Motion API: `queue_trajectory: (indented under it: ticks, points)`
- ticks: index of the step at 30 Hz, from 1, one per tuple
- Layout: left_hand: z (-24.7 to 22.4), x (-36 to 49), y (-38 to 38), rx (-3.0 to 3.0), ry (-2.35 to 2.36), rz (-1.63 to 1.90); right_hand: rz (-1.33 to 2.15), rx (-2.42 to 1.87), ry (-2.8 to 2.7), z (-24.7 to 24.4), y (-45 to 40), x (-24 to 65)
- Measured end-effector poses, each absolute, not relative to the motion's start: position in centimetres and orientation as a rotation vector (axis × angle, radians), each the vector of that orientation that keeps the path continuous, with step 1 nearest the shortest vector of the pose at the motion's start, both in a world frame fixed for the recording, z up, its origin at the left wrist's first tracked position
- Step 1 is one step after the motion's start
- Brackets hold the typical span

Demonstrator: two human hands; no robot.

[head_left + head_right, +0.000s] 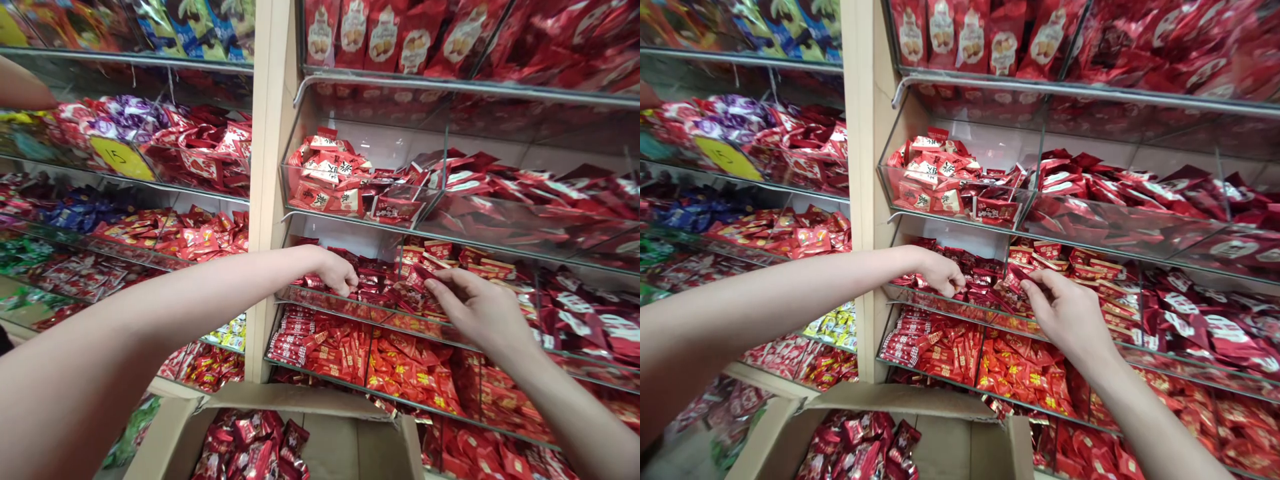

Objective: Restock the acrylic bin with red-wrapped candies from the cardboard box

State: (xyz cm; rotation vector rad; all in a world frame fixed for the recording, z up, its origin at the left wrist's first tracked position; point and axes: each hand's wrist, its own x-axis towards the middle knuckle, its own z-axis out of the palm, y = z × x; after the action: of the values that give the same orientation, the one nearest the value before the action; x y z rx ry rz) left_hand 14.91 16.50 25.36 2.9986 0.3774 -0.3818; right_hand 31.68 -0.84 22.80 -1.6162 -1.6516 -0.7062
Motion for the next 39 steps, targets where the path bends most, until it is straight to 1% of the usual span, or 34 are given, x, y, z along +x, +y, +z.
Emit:
queue_trajectory:
  ticks: [6, 11, 18, 20, 23, 26, 30, 36, 39]
  points:
    - [25.2, 14.0, 15.7, 2.972, 0.418, -0.312, -0.68, -1.639, -1.676, 22.9, -0.6, 31.3]
    - [25.3, 14.0, 15.2, 3.02, 0.463, -0.177, -0.69, -1.629, -1.693, 23.2, -0.6, 31.0]
    - [26.8, 14.6, 15.6, 3.02, 0.605, -0.315, -0.7, -1.647, -1.627, 23.6, -1.1, 31.5]
    - [27.1, 15.1, 15.7, 3.064, 0.602, -0.189, -0.707, -1.648, -1.602, 23.6, -1.3, 31.6]
    - [26.8, 16.2, 15.4, 3.069, 0.463, 0.031, -0.705, -1.641, -1.59, 23.5, -1.4, 31.9]
    - [26.1, 17.3, 14.8, 3.086, 0.351, -0.017, -0.676, -1.648, -1.587, 23.2, -1.5, 32.2]
    - [25.4, 18.0, 14.3, 3.187, 0.422, -0.007, -0.633, -1.666, -1.576, 22.9, -1.6, 32.6]
    - [24.9, 18.5, 14.3, 3.188, 0.489, -0.011, -0.626, -1.671, -1.552, 22.9, -1.8, 32.4]
    - [25.3, 17.7, 14.9, 3.128, 0.443, -0.008, -0.638, -1.655, -1.562, 23.0, -1.7, 32.3]
